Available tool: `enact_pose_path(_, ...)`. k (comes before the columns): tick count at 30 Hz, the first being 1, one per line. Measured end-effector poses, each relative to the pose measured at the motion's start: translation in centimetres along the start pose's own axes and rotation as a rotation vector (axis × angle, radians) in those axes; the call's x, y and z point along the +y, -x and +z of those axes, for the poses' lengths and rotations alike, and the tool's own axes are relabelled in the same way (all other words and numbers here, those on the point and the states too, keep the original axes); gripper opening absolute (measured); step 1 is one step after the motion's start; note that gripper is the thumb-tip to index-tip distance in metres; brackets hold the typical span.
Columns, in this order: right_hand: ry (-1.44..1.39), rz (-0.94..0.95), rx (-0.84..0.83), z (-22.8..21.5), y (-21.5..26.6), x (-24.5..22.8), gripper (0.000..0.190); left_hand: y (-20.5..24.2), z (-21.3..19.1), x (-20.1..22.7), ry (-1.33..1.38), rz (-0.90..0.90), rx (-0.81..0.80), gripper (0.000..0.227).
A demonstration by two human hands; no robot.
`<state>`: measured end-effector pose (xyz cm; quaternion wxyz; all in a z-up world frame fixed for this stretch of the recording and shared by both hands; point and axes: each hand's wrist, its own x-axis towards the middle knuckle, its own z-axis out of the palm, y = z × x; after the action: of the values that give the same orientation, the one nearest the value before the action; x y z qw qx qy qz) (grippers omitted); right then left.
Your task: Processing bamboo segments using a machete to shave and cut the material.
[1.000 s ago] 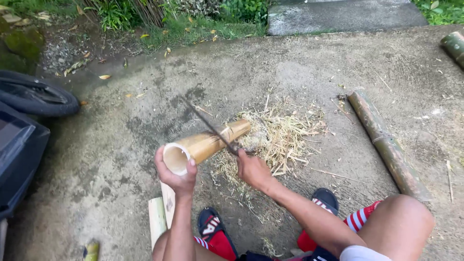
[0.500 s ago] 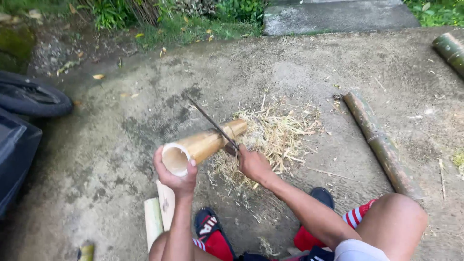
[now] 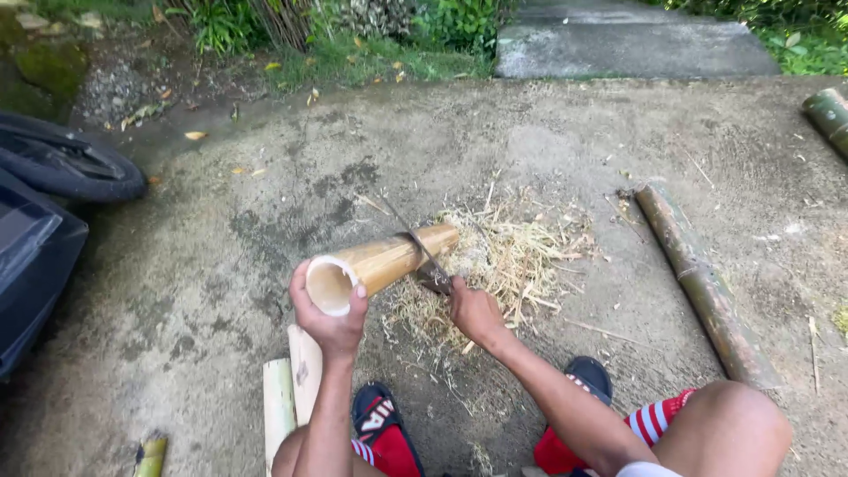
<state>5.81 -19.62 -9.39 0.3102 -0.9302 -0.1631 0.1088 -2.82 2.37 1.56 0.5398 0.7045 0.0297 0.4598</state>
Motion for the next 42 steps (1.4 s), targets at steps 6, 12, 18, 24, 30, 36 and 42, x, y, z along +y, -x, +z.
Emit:
enact_pose_path(6,-0.050,-0.281,0.313,-1.1,4.3,-3.4,0.025,-0.4,0.8,2.6,-0.190,0.196,-0.027,0.081)
enact_pose_path(12,0.070,0.171,-0.063,1.3,0.6,3.0,0.029,0.0,0.4,3.0,-0.226,0.090,-0.092,0.081)
enact_pose_path(18,-0.272,0.399,-0.095,0.2,3.4,5.3,0.036,-0.1,0.1,1.5,-0.329,0.186,-0.038,0.076)
enact_pose_path(24,-0.374,0.031,0.003,-3.4,7.3,-5.4,0.029,1.2,1.8,2.0,-0.252,0.223,-0.008,0.081)
enact_pose_path(30,-0.190,-0.363,0.355,-5.2,9.3,-10.3,0.014,1.4,1.9,1.9,-0.271,0.218,0.022,0.077)
enact_pose_path(36,-0.177,-0.399,0.256,-1.1,7.3,-6.4,0.016,1.9,0.4,1.9,-0.318,0.294,0.024,0.075)
enact_pose_path(42,-0.171,0.047,-0.078,-4.7,5.8,-5.3,0.029,1.0,1.4,2.1,-0.236,0.269,0.009,0.077)
